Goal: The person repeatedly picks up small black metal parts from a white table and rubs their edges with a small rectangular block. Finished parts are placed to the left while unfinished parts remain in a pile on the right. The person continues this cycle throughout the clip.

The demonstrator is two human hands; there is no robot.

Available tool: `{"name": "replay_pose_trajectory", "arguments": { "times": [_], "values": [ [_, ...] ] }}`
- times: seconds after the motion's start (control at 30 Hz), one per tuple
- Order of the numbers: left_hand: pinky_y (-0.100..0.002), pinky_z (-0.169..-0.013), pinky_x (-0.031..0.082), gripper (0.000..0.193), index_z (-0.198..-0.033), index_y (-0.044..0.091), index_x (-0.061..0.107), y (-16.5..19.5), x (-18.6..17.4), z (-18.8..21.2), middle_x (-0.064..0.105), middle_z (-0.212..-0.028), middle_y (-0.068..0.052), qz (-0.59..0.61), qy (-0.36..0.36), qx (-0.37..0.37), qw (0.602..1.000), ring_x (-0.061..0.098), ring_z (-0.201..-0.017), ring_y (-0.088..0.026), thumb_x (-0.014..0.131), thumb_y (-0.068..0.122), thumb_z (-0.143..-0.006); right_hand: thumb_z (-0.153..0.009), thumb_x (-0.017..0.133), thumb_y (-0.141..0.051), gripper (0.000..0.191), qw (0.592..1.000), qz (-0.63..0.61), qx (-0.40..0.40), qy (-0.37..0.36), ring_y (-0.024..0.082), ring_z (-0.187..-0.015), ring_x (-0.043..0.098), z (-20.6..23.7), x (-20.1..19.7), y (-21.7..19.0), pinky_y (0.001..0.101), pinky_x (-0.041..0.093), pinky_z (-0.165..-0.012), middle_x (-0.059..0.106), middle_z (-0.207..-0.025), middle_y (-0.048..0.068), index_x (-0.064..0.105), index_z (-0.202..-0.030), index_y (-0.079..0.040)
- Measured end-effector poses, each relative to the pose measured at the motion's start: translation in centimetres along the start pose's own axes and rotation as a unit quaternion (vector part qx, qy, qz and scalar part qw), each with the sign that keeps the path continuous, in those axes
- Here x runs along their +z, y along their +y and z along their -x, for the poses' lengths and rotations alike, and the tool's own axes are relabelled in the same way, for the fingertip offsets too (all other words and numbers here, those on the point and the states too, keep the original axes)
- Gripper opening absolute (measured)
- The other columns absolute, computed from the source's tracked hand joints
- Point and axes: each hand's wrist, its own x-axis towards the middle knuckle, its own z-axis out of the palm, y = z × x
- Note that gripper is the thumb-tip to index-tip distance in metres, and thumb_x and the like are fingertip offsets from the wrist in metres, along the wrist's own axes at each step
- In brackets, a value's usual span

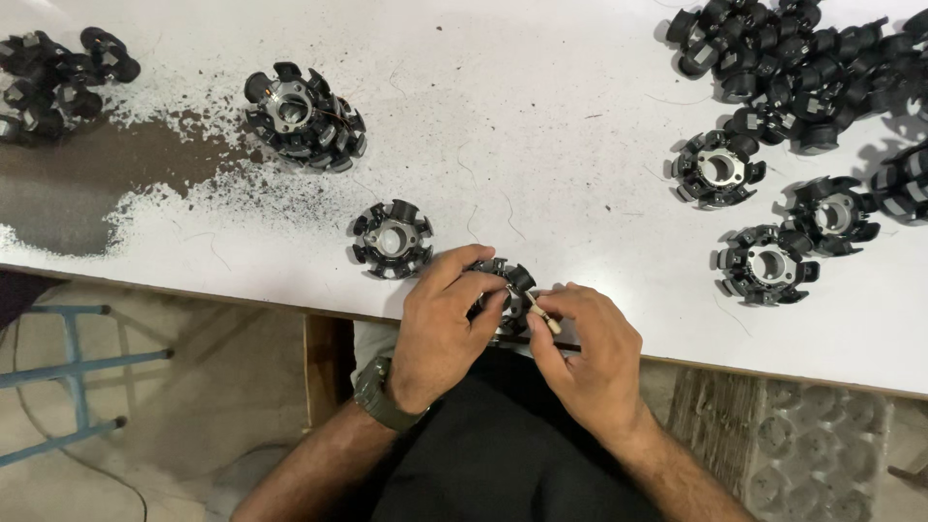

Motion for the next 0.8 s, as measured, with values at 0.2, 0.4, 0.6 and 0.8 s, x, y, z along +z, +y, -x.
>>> {"name": "replay_pose_trajectory", "arguments": {
  "times": [0.2,0.4,0.6,0.8],
  "values": [
    [-0.041,-0.094,0.056,0.012,-0.096,0.002,0.074,0.0,0.19,0.06,0.067,-0.126,-0.011,-0.035,0.019,0.037,0.999,0.067,-0.111,-0.029,0.078,0.005,-0.084,-0.082,0.081,-0.004,0.027,0.998,0.053,-0.029,0.006,0.034,-0.102,0.071,-0.19,0.58,-0.21,0.044,0.056,-0.094,0.072,-0.102,0.011,0.066,-0.105,-0.005],
    [-0.042,-0.096,0.055,0.011,-0.095,0.003,0.073,0.09,0.36,0.13,0.067,-0.126,-0.009,-0.047,0.024,0.038,0.998,0.065,-0.114,-0.031,0.078,0.006,-0.085,-0.083,0.081,-0.003,0.027,0.998,0.057,-0.018,-0.004,0.031,-0.1,0.071,-0.14,0.77,-0.08,0.0427,0.058,-0.094,0.072,-0.101,0.011,0.066,-0.106,-0.005],
    [-0.042,-0.097,0.054,0.012,-0.095,0.003,0.072,0.11,0.44,0.21,0.066,-0.126,-0.009,-0.056,0.023,0.041,0.997,0.064,-0.116,-0.031,0.077,0.006,-0.085,-0.083,0.081,-0.003,0.027,0.997,0.069,-0.031,-0.007,0.031,-0.098,0.071,-0.15,0.91,-0.09,0.0437,0.059,-0.095,0.071,-0.099,0.012,0.066,-0.106,-0.004],
    [-0.042,-0.096,0.054,0.011,-0.095,0.003,0.072,0.0,0.68,0.3,0.066,-0.126,-0.009,-0.066,0.028,0.042,0.997,0.064,-0.115,-0.031,0.078,0.006,-0.085,-0.084,0.081,-0.002,0.026,0.998,0.061,-0.023,-0.003,0.031,-0.1,0.072,0.06,0.77,-0.14,0.0435,0.059,-0.096,0.071,-0.1,0.011,0.065,-0.105,-0.004]
  ]
}}
